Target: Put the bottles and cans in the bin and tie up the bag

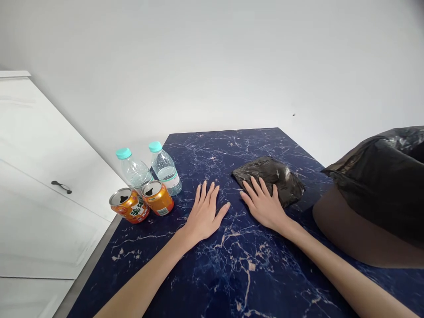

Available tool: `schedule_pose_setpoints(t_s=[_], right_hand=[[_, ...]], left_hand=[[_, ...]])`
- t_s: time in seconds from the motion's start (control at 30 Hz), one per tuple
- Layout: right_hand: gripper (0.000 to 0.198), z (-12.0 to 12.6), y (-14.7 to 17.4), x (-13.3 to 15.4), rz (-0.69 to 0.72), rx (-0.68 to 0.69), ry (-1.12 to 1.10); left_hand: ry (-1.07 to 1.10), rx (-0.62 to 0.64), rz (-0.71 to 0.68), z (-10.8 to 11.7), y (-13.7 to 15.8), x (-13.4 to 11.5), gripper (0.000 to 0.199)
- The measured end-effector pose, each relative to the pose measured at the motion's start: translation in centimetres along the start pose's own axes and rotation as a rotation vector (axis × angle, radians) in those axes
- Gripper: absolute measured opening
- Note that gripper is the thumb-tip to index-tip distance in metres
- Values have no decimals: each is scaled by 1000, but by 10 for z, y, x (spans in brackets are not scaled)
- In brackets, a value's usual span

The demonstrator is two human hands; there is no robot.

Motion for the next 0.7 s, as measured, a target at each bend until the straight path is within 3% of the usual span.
schedule_pose_setpoints(t_s=[0.33, 0.5, 0.6, 0.7], right_hand=[[80, -2, -61, -73, -256, -47, -77], [76, 6, -74, -102, -328, -80, -132], [79, 19, -71, -106, -377, -137, -157], [85, 43, -59, -82, -360, -246, -181]], left_hand=[[25, 23, 13, 0, -1, 2, 77], [26, 13, 8, 1, -1, 3, 75], [28, 23, 8, 0, -1, 3, 76], [19, 20, -3, 1, -1, 2, 76]])
Point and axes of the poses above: each hand's wrist, its own y-axis away from the middle knuckle, its own z-axis out of the back of the hand, x = y × z, the point moved 6 cm from there along -y, towards the middle knuckle, and after that the axes turned 2 degrees about z, right-handed, at the moved point
